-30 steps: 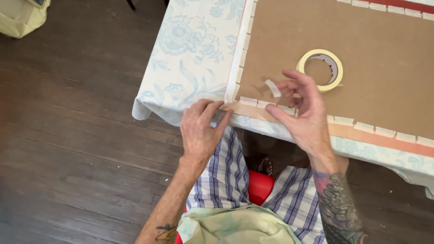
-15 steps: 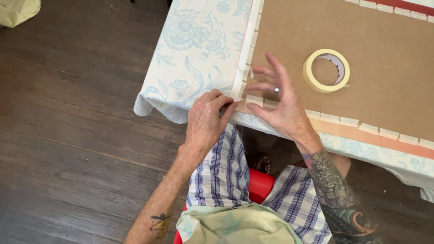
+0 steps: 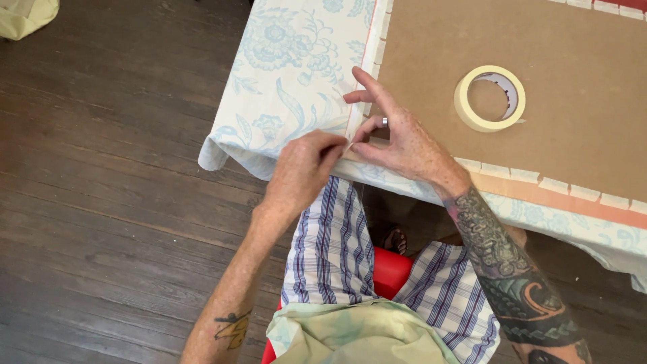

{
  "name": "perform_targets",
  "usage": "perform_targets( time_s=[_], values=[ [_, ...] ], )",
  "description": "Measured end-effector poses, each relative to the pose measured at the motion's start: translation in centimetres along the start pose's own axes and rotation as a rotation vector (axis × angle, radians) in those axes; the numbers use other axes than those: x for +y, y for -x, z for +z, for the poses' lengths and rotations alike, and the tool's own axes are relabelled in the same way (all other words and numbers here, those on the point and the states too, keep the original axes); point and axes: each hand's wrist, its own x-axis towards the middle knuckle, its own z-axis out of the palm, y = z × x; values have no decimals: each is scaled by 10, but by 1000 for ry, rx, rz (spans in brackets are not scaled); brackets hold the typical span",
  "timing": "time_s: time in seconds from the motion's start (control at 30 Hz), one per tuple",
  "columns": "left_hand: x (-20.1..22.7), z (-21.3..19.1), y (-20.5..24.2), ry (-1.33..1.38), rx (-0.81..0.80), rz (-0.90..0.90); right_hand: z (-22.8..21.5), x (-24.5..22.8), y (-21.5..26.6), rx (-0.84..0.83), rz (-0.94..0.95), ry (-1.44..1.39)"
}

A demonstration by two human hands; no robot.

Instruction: Applying small strips of masking tape to the edges of a board to secure fabric tabs.

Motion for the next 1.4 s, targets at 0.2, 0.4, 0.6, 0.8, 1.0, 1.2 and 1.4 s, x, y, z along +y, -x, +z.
perform_targets(
  time_s=[0.2, 0.4, 0.6, 0.8, 1.0, 1.2, 1.4],
  values=[
    [15, 0, 11, 57, 57, -157, 0, -11, 0, 13, -16, 67],
    [22, 8, -5, 81, 129, -138, 6, -3, 0, 115, -7, 114],
    [31, 2, -9, 118, 69, -167, 9, -7, 2, 171, 0, 62],
    [18, -1, -18, 273, 46, -311, 0, 3, 3, 249, 105, 34],
    [11, -2, -19, 248, 53, -215, -18, 8, 16, 347, 191, 3],
    [6, -1, -22, 225, 10, -221, -17, 6, 22, 154, 218, 145],
    [5, -1, -25, 259, -13, -288, -17, -2, 15, 120, 111, 115]
  ],
)
